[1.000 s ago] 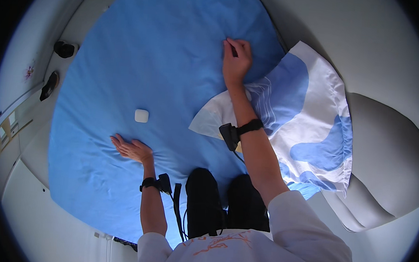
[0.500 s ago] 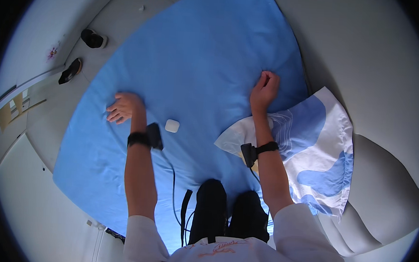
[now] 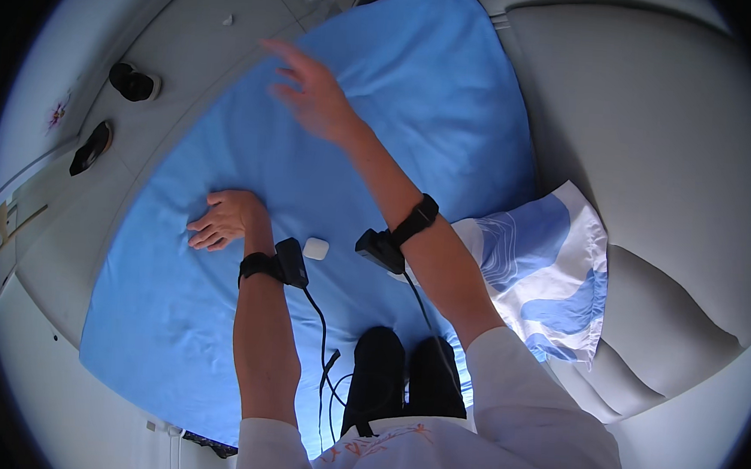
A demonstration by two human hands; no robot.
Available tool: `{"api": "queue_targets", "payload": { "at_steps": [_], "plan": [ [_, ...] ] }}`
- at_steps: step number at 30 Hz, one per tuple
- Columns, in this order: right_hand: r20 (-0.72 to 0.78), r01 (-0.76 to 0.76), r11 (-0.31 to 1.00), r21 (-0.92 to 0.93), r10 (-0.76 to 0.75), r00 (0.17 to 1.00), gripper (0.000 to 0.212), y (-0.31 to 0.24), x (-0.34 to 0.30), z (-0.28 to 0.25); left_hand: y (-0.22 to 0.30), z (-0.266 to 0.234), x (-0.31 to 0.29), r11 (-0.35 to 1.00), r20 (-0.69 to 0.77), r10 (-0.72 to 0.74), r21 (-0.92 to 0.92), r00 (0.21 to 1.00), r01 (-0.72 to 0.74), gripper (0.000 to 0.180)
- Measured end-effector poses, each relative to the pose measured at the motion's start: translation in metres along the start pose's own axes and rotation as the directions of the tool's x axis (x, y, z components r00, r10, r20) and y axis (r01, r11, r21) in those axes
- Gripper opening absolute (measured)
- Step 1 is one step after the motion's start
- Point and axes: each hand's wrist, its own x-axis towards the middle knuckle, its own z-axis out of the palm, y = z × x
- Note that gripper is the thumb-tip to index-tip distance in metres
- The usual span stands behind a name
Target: Folding a blanket and arranging items on a bed.
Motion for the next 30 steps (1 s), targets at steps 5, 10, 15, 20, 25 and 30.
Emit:
{"api": "queue_targets", "payload": {
  "at_steps": [5, 10, 15, 20, 25, 30],
  "plan": [
    [0.505, -0.721, 0.692, 0.034, 0.611, 0.610, 0.024, -0.033, -0.037, -0.053, -0.006, -0.004, 0.021, 1.000, -0.042, 0.011, 0.020, 0.999, -0.010, 0.058],
    [0.323, -0.286, 0.240, -0.928, 0.901, -0.289, 0.024, -0.020, -0.009, -0.131, -0.008, 0.001, 0.014, 0.998, -0.084, 0.050, 0.042, 0.995, -0.047, 0.056],
    [0.580, -0.549, 0.826, -0.129, 0.512, 0.634, 0.030, -0.004, 0.036, -0.124, -0.001, -0.005, 0.004, 0.998, -0.045, 0.041, 0.059, 0.998, -0.038, 0.056],
    [0.853, -0.633, 0.615, -0.470, 0.502, -0.145, 0.033, 0.002, -0.045, -0.052, -0.006, -0.002, 0.018, 0.998, -0.069, 0.032, 0.047, 0.997, -0.029, 0.057],
    [0.544, -0.438, 0.856, -0.274, 0.514, 0.663, 0.025, 0.049, 0.015, -0.081, -0.005, 0.000, 0.003, 0.998, -0.041, 0.031, 0.055, 0.999, -0.028, 0.058],
    [0.218, -0.337, 0.905, 0.259, 0.285, 0.933, 0.026, 0.004, 0.031, -0.089, -0.006, -0.002, 0.002, 0.996, -0.037, 0.040, 0.084, 0.999, -0.037, 0.058]
  ]
}}
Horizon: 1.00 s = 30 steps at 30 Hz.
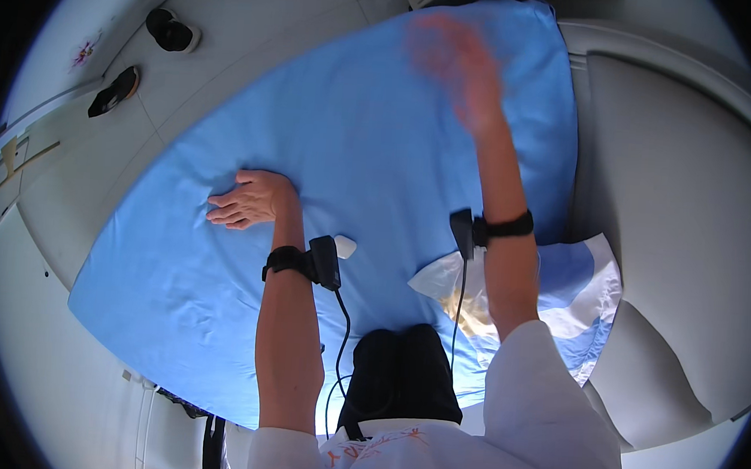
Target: Folding a blanket and arranging items on a bed.
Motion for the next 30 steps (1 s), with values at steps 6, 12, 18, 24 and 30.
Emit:
{"api": "queue_targets", "payload": {
  "at_steps": [6, 12, 18, 24, 30],
  "plan": [
    [0.484, -0.357, 0.933, -0.043, 0.332, 0.810, 0.036, 0.072, -0.003, 0.018, 0.000, -0.002, 0.019, 1.000, -0.055, -0.010, -0.021, 0.998, 0.009, 0.057],
    [-0.114, -0.087, 0.989, 0.116, 0.100, 0.988, 0.035, -0.019, 0.000, -0.007, -0.001, -0.001, 0.009, 1.000, -0.004, 0.006, 0.012, 1.000, -0.006, 0.057],
    [0.568, -0.646, 0.467, -0.604, 0.821, 0.062, 0.030, 0.018, -0.094, -0.004, 0.008, -0.014, 0.009, 1.000, 0.082, -0.025, -0.008, 0.996, 0.026, 0.058],
    [-0.350, 0.073, 0.871, -0.486, -0.270, 0.897, 0.038, 0.011, 0.003, -0.052, 0.008, -0.008, 0.008, 0.999, 0.076, -0.030, 0.016, 0.997, 0.029, 0.058],
    [-0.056, -0.128, -0.087, -0.988, -0.570, 0.820, 0.035, 0.032, 0.002, -0.033, 0.009, -0.014, 0.010, 1.000, 0.100, -0.024, 0.004, 0.995, 0.024, 0.059]
  ]
}}
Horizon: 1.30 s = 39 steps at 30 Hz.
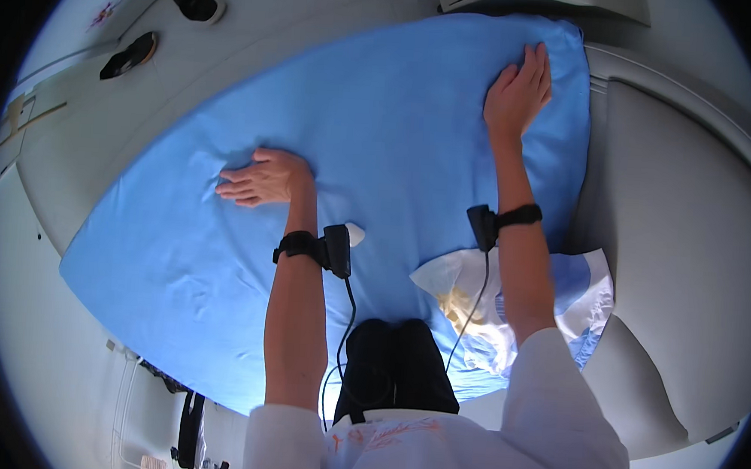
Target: Folding a blanket and arranging items on a bed.
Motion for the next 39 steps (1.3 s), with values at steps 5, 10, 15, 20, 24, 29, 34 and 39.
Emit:
{"api": "queue_targets", "payload": {
  "at_steps": [5, 10, 15, 20, 24, 29, 34, 39],
  "plan": [
    [-0.009, -0.013, 1.000, 0.019, 0.013, 1.000, 0.037, 0.006, -0.005, -0.002, -0.027, -0.010, -0.005, 0.902, -0.020, 0.347, -0.266, 0.938, -0.339, 0.052],
    [0.012, -0.022, 0.998, 0.052, 0.021, 1.000, 0.039, 0.002, -0.006, 0.000, -0.050, -0.089, -0.039, -0.347, 0.121, 0.733, -0.780, -0.670, -0.521, 0.054],
    [-0.016, -0.029, 0.996, 0.088, 0.030, 0.999, 0.039, -0.007, -0.005, 0.003, 0.074, -0.029, 0.087, -0.426, 0.183, 0.817, -0.448, -0.547, -0.786, 0.054],
    [-0.010, 0.008, 0.997, 0.071, -0.007, 1.000, 0.039, -0.002, -0.003, 0.001, 0.131, -0.066, 0.160, 0.218, -0.191, 0.948, -0.191, 0.255, -0.957, 0.041],
    [-0.022, 0.017, 0.999, 0.039, -0.016, 1.000, 0.039, 0.005, -0.002, -0.003, 0.036, -0.068, 0.049, -0.320, -0.045, 0.946, -0.302, -0.322, -0.898, 0.048],
    [-0.019, 0.022, 0.998, 0.066, -0.021, 1.000, 0.039, -0.007, -0.008, 0.001, -0.050, -0.064, 0.057, -0.100, 0.330, 0.910, -0.412, -0.251, -0.906, 0.058],
    [-0.016, -0.018, 0.999, 0.046, 0.019, 1.000, 0.039, -0.009, -0.001, -0.004, -0.240, -0.042, 0.111, 0.959, -0.120, -0.011, -0.281, 0.993, -0.023, 0.052],
    [-0.045, 0.002, 0.999, 0.052, 0.000, 0.999, 0.039, -0.016, -0.013, 0.001, -0.219, 0.017, 0.126, 0.850, -0.173, -0.276, 0.415, 0.945, 0.325, 0.067]
  ]
}}
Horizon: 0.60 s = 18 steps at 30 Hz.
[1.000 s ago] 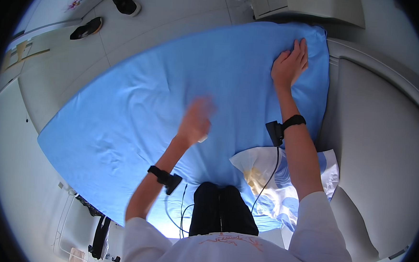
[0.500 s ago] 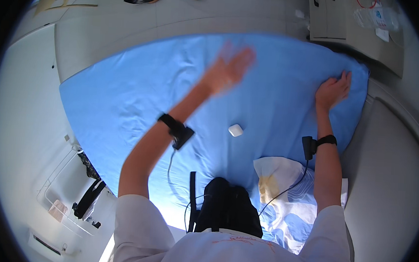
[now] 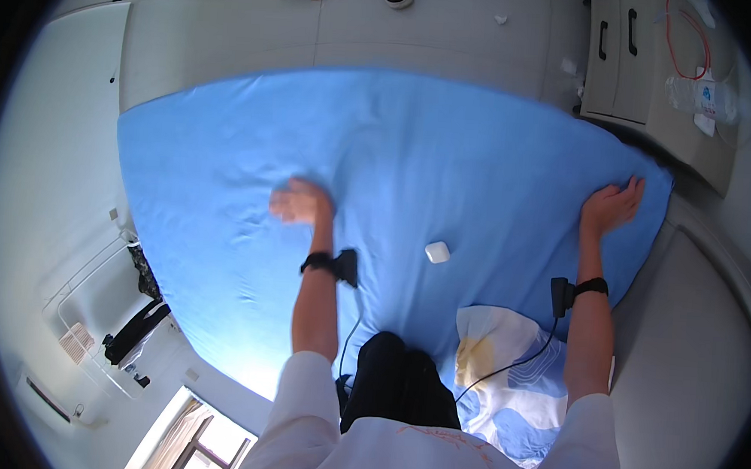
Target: Folding a blanket and arranging items on a bed.
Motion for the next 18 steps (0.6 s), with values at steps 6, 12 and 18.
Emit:
{"api": "queue_targets", "payload": {
  "at_steps": [6, 12, 18],
  "plan": [
    [-0.001, 0.064, 0.996, -0.063, -0.064, 0.998, 0.038, 0.013, 0.009, -0.004, 0.196, -0.153, -0.111, 0.455, 0.106, 0.881, -0.463, 0.462, -0.761, 0.053],
    [-0.018, 0.046, 0.998, -0.054, -0.047, 0.999, 0.038, 0.016, 0.012, -0.004, 0.050, -0.209, -0.186, -0.098, -0.244, 0.953, -0.807, 0.178, -0.583, 0.042],
    [0.054, -0.033, 0.999, -0.034, 0.035, 0.998, 0.041, 0.009, 0.011, 0.000, -0.076, -0.167, -0.213, 0.117, 0.098, 0.993, -0.689, 0.068, -0.715, 0.041]
  ]
}}
